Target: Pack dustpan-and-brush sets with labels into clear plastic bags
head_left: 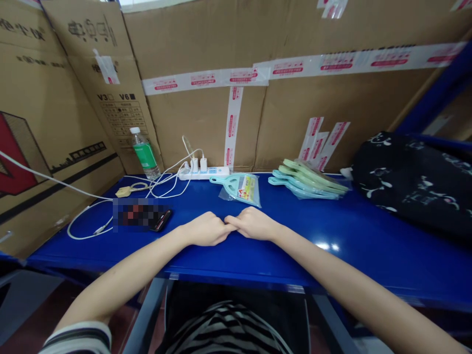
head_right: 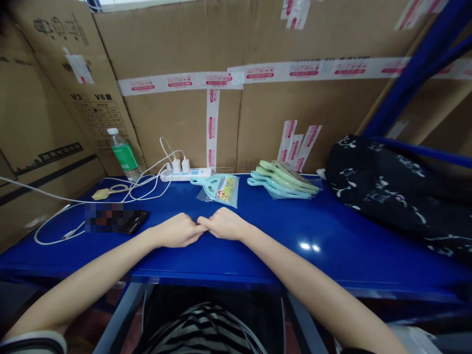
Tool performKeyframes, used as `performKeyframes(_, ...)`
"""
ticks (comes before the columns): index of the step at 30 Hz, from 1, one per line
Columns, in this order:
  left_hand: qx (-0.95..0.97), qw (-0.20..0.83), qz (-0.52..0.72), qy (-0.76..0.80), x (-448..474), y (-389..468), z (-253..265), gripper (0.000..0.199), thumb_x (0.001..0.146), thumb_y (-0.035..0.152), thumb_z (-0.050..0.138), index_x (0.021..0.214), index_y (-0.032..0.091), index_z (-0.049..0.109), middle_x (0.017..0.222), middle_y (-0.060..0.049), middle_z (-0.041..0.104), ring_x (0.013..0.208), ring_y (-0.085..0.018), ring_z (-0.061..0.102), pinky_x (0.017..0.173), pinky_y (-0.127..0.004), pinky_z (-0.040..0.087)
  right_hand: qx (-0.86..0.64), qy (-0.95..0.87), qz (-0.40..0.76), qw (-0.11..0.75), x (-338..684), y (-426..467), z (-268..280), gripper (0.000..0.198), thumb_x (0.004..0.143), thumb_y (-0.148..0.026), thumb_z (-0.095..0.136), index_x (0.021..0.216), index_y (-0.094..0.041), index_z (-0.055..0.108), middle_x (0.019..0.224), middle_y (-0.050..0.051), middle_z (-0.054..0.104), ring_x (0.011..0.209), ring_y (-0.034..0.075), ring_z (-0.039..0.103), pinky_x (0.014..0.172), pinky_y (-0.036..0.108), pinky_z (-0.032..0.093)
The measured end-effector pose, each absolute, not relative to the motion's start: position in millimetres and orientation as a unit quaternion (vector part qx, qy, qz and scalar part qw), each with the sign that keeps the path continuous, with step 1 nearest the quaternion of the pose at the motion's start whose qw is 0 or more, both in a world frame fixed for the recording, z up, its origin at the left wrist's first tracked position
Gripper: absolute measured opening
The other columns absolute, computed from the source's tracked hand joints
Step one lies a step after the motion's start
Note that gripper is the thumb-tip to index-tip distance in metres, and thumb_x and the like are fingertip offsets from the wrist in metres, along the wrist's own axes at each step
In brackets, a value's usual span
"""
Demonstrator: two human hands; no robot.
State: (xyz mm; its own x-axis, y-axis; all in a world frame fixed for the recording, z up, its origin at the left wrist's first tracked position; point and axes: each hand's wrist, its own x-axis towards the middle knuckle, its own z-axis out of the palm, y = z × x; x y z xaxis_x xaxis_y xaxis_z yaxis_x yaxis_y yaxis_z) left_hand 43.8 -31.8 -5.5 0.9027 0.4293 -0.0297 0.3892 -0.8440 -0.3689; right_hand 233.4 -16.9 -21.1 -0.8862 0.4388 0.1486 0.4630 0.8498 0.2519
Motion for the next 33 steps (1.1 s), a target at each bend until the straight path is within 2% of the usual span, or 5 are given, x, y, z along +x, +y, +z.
performKeyframes(15,-0.959,0.164,0.013,-0.231,42.9,-30.8,-2.4,0.017,0.091,0.019,0.049,0.098,0.019,0.064,0.062,-0.001,0.064,0.057,-0.017,0.062,0.054,-0.025,0.043,-0.232,-0.963,-0.103,0.089,234.5,-14.6,-25.1,0.010,0.090,-0.014,0.043,0.089,-0.018,0.052,0.061,0.003,0.064,0.052,0.016,0.054,0.053,0.028,0.023)
performKeyframes(33,-0.956,0.186,0.037,-0.226,44.3,-32.4,2.7,0.015,0.090,0.019,0.050,0.098,0.019,0.063,0.060,0.000,0.064,0.055,-0.018,0.062,0.052,-0.026,0.040,-0.232,-0.964,-0.099,0.086,234.2,-15.0,-22.1,0.009,0.089,-0.014,0.044,0.093,-0.017,0.052,0.065,0.004,0.067,0.055,0.017,0.057,0.053,0.028,0.024)
